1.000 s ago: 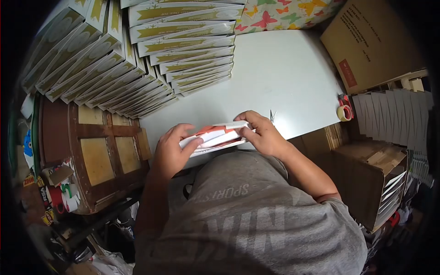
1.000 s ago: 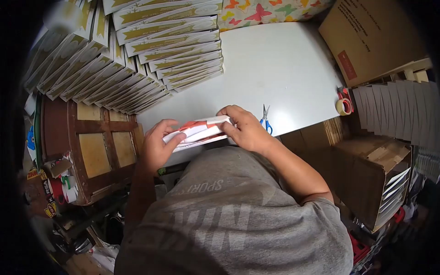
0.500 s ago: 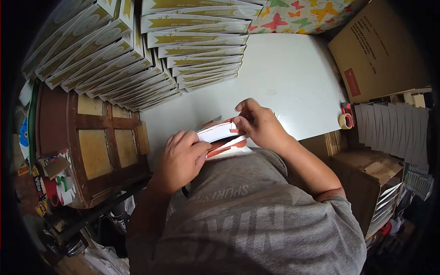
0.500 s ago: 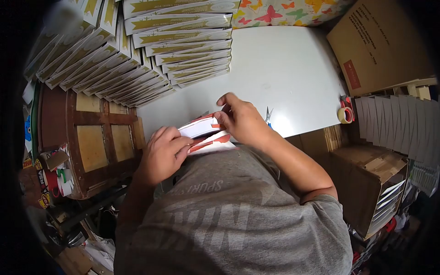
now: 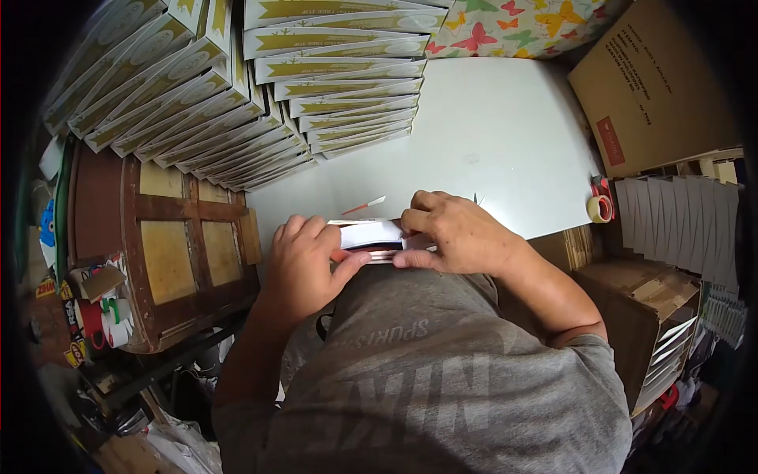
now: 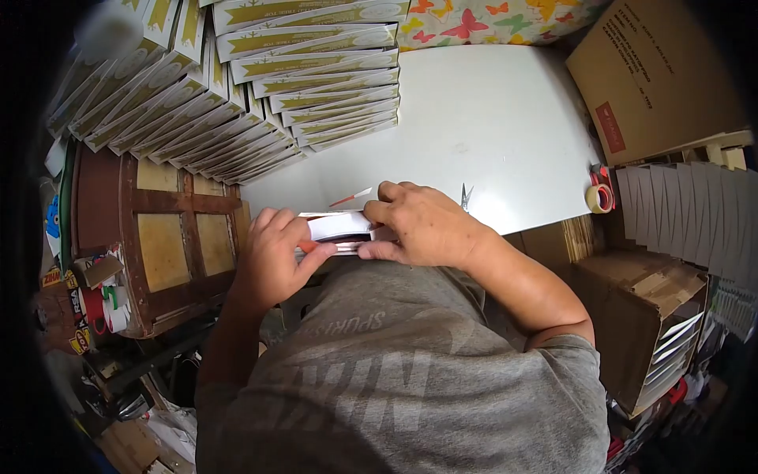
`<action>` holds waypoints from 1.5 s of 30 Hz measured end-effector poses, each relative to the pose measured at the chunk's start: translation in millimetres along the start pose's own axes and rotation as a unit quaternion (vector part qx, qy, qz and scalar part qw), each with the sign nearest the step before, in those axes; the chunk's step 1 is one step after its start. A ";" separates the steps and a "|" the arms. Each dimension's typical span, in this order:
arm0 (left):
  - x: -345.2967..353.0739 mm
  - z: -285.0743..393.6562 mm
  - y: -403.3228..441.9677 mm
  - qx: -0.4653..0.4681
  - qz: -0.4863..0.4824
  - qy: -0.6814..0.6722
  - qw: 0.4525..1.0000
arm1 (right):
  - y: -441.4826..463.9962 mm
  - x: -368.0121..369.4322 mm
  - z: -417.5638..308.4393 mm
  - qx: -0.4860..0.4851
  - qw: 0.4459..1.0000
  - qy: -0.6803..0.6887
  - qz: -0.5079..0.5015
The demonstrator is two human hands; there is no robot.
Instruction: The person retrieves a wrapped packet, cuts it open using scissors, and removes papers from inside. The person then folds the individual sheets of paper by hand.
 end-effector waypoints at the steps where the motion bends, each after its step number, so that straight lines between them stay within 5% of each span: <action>1: -0.7 -2.1 -2.6 0.006 -0.005 -0.025 1.000 | -1.7 -0.8 0.3 0.013 1.000 0.007 -0.013; 8: 3.6 -16.7 -17.1 0.048 -0.036 -0.059 0.996 | -16.2 5.2 11.0 0.056 0.988 0.137 0.033; 13: -3.0 -25.2 -21.3 0.068 0.001 -0.164 0.984 | -32.1 11.9 23.7 0.000 0.960 0.270 0.079; 17: -13.4 -21.8 -25.6 0.067 -0.090 -0.023 0.993 | -37.6 33.0 53.0 0.049 0.760 0.629 0.157; 22: 1.1 -6.7 -17.4 0.086 -0.017 0.011 0.996 | -42.3 44.5 44.8 0.215 0.724 0.649 0.096; 23: 0.3 -3.3 -14.1 0.090 -0.017 0.010 0.996 | -44.1 45.3 41.8 0.215 0.723 0.649 0.100; 27: -10.2 4.0 -4.1 0.088 -0.056 0.050 0.993 | -44.9 40.3 25.0 0.097 0.865 0.461 0.172; 31: -0.6 -2.7 23.3 0.133 -0.156 -0.010 0.979 | -50.7 23.8 10.5 0.204 0.895 0.384 0.097; 38: 14.7 -2.9 53.4 0.168 -0.279 -0.094 0.941 | -61.9 35.5 23.1 0.221 0.878 0.417 0.082; 42: 20.0 -13.2 69.7 0.131 -0.417 -0.212 0.874 | -66.6 41.3 18.9 0.200 0.874 0.430 0.104; 45: 16.6 -11.5 76.1 0.150 -0.421 -0.194 0.873 | -67.0 47.7 23.7 0.176 0.887 0.409 0.124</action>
Point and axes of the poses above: each hand's wrist, its own y-axis towards the middle knuckle, its own x-axis out of the palm, z = x × y, the point moved 3 cm from there along y, towards the middle knuckle, and after that the axes turned 14 degrees about y, right-handed, at the moved point
